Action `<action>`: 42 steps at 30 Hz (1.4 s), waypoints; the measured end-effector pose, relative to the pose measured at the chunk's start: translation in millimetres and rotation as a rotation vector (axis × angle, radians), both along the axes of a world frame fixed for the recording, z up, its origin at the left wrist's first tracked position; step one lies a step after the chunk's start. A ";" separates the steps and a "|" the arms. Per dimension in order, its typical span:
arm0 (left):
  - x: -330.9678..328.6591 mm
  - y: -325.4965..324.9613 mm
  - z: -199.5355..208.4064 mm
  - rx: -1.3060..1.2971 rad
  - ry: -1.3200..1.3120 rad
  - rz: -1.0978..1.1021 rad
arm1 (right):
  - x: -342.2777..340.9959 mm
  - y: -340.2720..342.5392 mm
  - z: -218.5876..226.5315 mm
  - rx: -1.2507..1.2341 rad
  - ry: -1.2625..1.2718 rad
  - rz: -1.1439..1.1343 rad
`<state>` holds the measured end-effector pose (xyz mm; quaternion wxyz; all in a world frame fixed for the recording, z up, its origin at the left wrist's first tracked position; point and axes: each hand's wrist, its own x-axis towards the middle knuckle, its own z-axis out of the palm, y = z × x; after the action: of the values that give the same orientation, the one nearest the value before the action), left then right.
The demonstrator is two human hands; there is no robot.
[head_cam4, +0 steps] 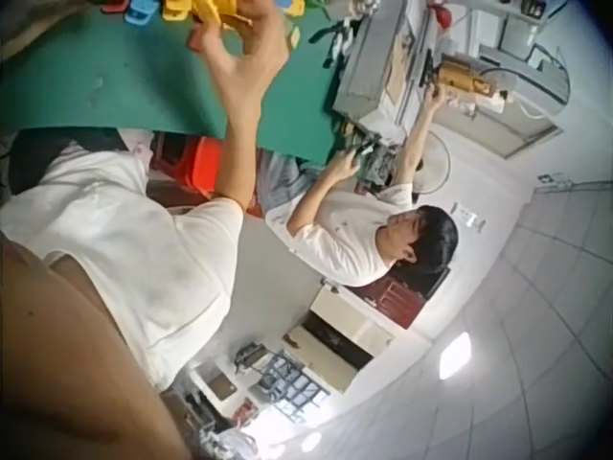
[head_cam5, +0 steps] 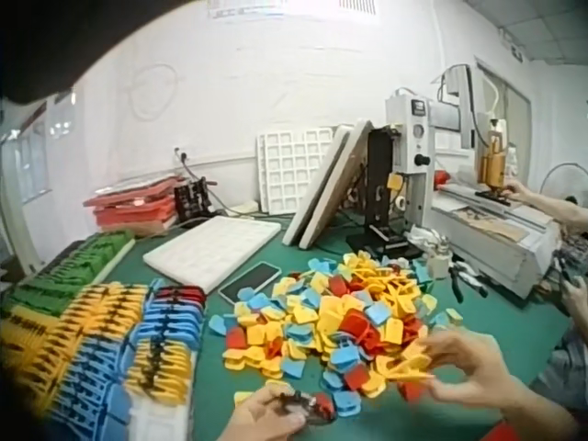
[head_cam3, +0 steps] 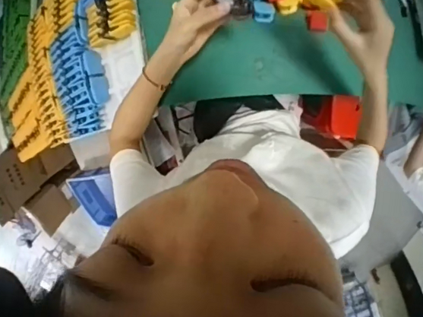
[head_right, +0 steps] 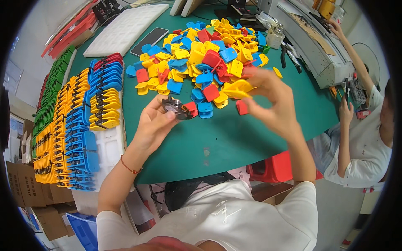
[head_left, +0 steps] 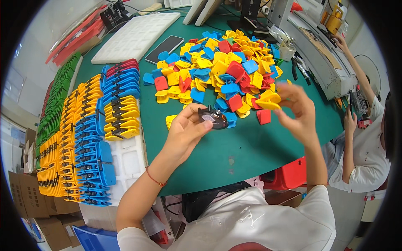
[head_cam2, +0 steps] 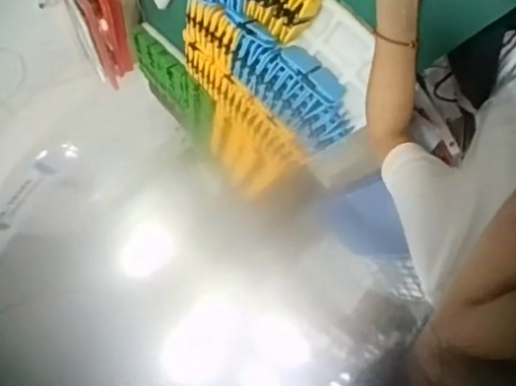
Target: Assembling electronic circuits into yellow plastic protective casings and organizing them into sorting trays.
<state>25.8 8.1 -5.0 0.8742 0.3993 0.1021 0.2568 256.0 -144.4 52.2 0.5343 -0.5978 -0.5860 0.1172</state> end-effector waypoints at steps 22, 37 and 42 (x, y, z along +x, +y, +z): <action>2.6 -5.7 2.7 0.004 -0.110 0.162 | -16.3 40.0 -8.7 -0.084 -0.307 0.174; -8.6 15.0 -1.2 -0.452 -0.276 -0.010 | 21.0 42.0 -38.9 -0.351 -0.826 0.010; -0.9 7.9 4.6 -0.261 0.033 0.067 | 27.5 51.8 -48.8 -0.207 -1.114 0.027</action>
<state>24.9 16.0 -0.4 0.9078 0.2828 0.1624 0.2639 283.5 -92.6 3.4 0.0817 -0.6110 -0.7726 -0.1521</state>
